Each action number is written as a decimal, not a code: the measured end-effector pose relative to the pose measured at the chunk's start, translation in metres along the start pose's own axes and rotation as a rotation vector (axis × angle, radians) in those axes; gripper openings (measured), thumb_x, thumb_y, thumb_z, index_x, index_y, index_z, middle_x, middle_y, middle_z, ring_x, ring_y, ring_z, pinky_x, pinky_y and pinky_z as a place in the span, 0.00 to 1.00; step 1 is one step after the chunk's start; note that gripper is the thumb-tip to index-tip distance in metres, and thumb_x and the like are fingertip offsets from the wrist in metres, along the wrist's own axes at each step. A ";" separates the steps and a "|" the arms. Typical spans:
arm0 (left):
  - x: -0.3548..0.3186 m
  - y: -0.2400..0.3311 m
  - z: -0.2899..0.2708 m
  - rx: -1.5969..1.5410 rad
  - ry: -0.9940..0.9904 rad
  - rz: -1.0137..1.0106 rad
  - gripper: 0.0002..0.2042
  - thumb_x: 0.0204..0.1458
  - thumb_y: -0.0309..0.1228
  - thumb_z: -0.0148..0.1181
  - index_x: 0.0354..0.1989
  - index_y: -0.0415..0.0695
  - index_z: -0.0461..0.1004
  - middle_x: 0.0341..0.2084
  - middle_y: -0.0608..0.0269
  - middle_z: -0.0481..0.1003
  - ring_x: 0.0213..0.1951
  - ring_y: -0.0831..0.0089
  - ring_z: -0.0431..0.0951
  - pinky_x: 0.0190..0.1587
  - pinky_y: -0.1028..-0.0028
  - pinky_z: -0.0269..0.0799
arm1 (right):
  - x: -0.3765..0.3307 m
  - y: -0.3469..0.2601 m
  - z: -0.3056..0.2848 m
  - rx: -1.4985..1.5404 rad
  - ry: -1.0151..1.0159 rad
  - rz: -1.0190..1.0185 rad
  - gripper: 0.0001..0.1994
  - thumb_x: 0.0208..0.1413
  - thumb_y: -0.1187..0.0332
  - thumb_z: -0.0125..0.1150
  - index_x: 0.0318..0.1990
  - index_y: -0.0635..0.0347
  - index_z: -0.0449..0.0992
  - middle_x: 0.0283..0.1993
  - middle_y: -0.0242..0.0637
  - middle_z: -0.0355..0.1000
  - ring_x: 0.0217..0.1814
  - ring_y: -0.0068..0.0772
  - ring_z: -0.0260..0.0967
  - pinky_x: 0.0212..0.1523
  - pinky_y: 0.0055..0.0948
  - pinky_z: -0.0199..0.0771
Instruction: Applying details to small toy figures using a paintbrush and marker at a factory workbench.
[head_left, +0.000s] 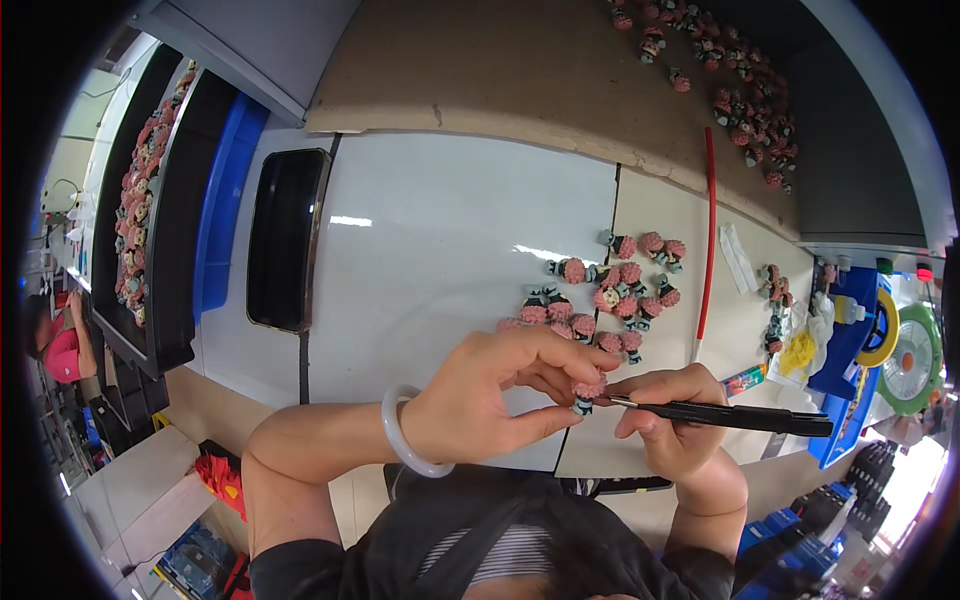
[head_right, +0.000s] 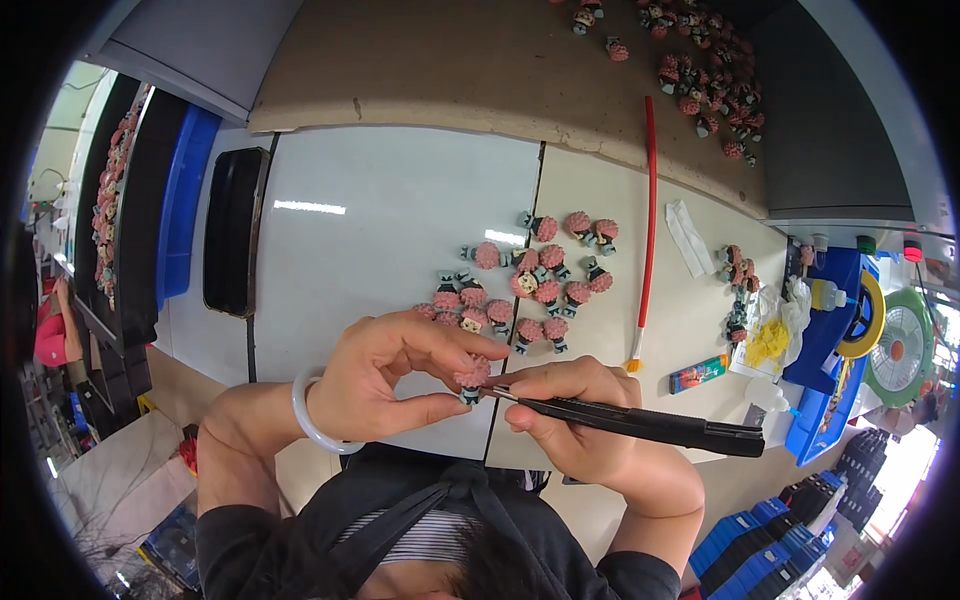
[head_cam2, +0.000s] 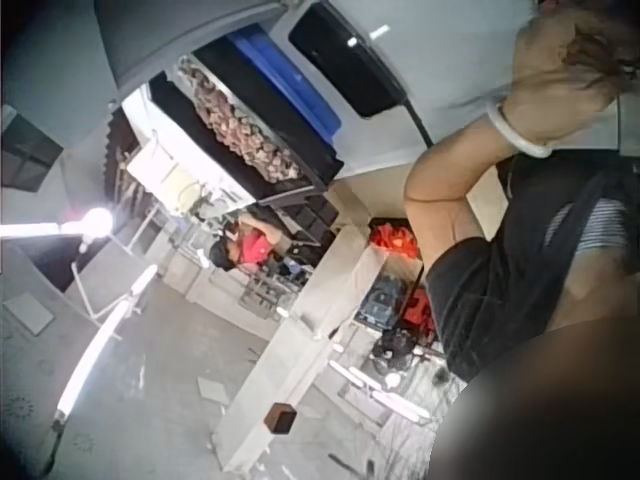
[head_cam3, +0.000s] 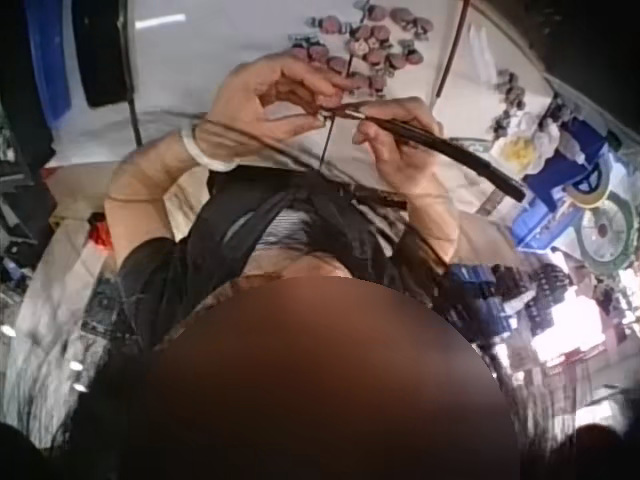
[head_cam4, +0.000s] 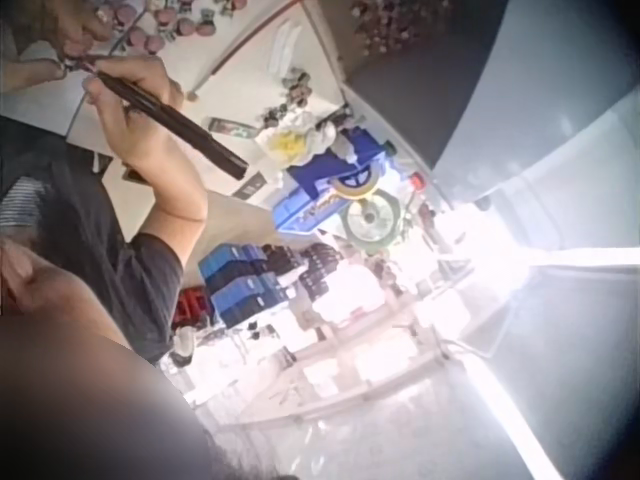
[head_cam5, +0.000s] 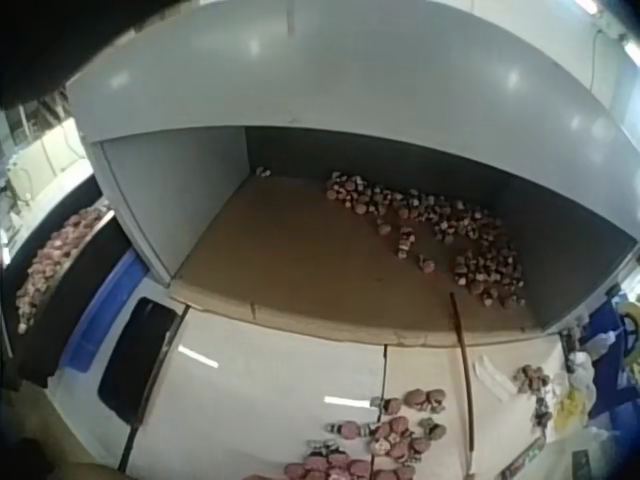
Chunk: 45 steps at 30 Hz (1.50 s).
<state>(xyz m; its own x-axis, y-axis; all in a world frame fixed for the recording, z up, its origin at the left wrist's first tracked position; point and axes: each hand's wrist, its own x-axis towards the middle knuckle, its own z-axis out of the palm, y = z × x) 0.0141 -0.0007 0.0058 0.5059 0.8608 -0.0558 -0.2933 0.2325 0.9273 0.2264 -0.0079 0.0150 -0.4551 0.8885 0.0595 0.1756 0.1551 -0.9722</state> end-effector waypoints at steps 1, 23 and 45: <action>0.000 0.000 0.000 0.000 -0.001 -0.001 0.16 0.38 0.11 0.57 0.38 0.38 0.67 0.45 0.44 0.68 0.45 0.65 0.72 0.44 0.71 0.72 | 0.000 -0.001 0.000 0.000 0.001 0.001 0.14 0.52 0.64 0.57 0.35 0.64 0.61 0.28 0.53 0.71 0.23 0.29 0.72 0.24 0.21 0.71; 0.001 0.002 -0.003 0.010 0.015 -0.047 0.21 0.43 0.14 0.54 0.49 0.38 0.64 0.47 0.54 0.66 0.44 0.68 0.72 0.45 0.70 0.71 | 0.010 -0.017 -0.015 -0.192 -0.016 -0.127 0.10 0.52 0.65 0.55 0.34 0.62 0.65 0.21 0.41 0.72 0.27 0.37 0.73 0.34 0.34 0.74; 0.007 -0.001 -0.008 -0.260 0.025 -0.379 0.15 0.56 0.32 0.46 0.49 0.39 0.63 0.39 0.59 0.71 0.40 0.67 0.74 0.43 0.73 0.71 | 0.029 -0.007 -0.004 -0.621 -0.065 -0.111 0.06 0.44 0.75 0.55 0.32 0.63 0.69 0.24 0.42 0.67 0.23 0.43 0.66 0.23 0.31 0.65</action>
<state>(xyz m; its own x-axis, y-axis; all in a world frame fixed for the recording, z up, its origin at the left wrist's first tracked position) 0.0117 0.0090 0.0016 0.5978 0.7031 -0.3850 -0.2872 0.6362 0.7161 0.2151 0.0184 0.0247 -0.5483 0.8278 0.1192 0.5893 0.4835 -0.6472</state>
